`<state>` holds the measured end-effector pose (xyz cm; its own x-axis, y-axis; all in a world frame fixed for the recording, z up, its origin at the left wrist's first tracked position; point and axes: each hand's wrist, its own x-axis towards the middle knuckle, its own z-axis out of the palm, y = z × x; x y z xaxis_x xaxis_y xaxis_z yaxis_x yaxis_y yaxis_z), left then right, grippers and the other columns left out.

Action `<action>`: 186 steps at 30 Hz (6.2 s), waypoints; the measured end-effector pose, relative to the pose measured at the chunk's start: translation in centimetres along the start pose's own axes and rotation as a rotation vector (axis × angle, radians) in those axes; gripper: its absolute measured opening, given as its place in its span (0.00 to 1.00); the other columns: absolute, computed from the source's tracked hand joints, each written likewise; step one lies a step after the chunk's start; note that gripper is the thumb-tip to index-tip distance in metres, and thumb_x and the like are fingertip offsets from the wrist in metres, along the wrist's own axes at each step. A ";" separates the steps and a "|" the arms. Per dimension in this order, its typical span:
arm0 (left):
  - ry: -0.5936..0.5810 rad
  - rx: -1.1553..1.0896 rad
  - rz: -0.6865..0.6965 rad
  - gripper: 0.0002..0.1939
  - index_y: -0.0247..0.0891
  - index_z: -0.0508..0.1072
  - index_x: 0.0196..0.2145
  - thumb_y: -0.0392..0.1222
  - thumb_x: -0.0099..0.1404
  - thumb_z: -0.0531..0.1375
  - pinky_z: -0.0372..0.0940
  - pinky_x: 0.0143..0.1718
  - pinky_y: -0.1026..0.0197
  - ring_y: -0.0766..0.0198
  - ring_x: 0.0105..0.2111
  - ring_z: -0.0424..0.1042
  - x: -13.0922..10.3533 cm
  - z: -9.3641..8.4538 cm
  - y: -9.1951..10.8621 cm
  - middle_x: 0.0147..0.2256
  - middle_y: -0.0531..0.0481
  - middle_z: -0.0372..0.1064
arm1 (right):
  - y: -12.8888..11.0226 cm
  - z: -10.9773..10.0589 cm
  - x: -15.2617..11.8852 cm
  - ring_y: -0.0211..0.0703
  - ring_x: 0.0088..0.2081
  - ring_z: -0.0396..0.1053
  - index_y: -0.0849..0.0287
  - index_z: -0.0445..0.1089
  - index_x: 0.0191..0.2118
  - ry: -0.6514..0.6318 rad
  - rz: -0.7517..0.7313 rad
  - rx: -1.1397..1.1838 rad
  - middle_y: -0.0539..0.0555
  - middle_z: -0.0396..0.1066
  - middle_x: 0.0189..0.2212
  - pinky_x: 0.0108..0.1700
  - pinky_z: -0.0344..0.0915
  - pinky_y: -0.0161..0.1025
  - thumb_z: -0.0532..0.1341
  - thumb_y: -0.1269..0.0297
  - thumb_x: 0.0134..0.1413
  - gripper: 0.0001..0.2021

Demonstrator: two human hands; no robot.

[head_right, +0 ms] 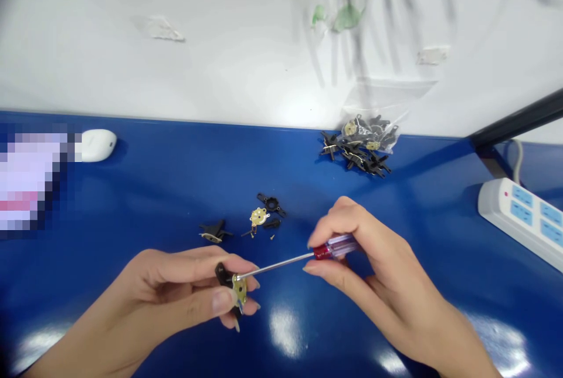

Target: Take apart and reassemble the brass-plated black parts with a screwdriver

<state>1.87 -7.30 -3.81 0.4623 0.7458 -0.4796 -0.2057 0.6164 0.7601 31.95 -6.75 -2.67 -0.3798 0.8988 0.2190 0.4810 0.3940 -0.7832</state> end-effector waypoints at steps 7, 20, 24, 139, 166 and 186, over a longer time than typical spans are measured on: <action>0.006 0.041 -0.032 0.10 0.51 0.95 0.46 0.52 0.69 0.81 0.83 0.42 0.62 0.56 0.40 0.89 -0.2 -0.1 -0.2 0.45 0.47 0.89 | 0.1 0.4 -0.3 0.38 0.30 0.67 0.52 0.73 0.43 0.040 -0.063 -0.051 0.47 0.69 0.31 0.31 0.62 0.41 0.70 0.63 0.76 0.07; -0.021 0.085 -0.056 0.10 0.52 0.95 0.49 0.52 0.71 0.79 0.83 0.40 0.60 0.53 0.41 0.89 -0.1 -0.2 0.1 0.42 0.46 0.88 | 0.0 0.9 -0.7 0.43 0.41 0.80 0.47 0.77 0.48 0.099 0.005 0.056 0.48 0.80 0.40 0.37 0.74 0.39 0.73 0.64 0.74 0.06; 0.002 0.095 -0.050 0.09 0.53 0.95 0.48 0.52 0.71 0.79 0.83 0.39 0.61 0.55 0.38 0.88 0.0 -0.3 0.1 0.41 0.46 0.88 | -0.2 1.0 -0.8 0.44 0.38 0.80 0.45 0.76 0.47 0.091 0.040 0.044 0.48 0.80 0.37 0.35 0.74 0.41 0.73 0.61 0.74 0.06; 0.650 0.709 0.443 0.15 0.59 0.90 0.50 0.59 0.68 0.78 0.82 0.53 0.58 0.53 0.47 0.88 1.5 -2.9 2.8 0.46 0.58 0.90 | 1.8 2.1 -0.3 0.48 0.40 0.80 0.46 0.78 0.60 0.137 0.349 -0.473 0.53 0.77 0.52 0.44 0.76 0.51 0.63 0.48 0.80 0.15; 0.505 1.211 0.550 0.10 0.61 0.89 0.53 0.49 0.81 0.66 0.74 0.35 0.57 0.58 0.43 0.85 1.5 -3.9 2.6 0.53 0.58 0.85 | 1.8 2.1 -0.1 0.50 0.42 0.81 0.41 0.77 0.60 0.137 0.396 -0.476 0.51 0.77 0.52 0.44 0.76 0.53 0.61 0.39 0.79 0.18; 0.510 1.259 0.553 0.14 0.59 0.88 0.56 0.56 0.84 0.62 0.81 0.54 0.46 0.49 0.51 0.85 1.4 -4.1 2.5 0.59 0.51 0.83 | 1.4 2.0 0.0 0.53 0.43 0.80 0.44 0.78 0.61 0.119 0.423 -0.446 0.56 0.77 0.52 0.46 0.76 0.54 0.60 0.38 0.79 0.21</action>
<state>-1.56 -3.69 -4.36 0.1734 0.9800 0.0974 0.7445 -0.1952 0.6385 31.07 -6.53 -4.92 -0.0059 0.9996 0.0263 0.8638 0.0184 -0.5034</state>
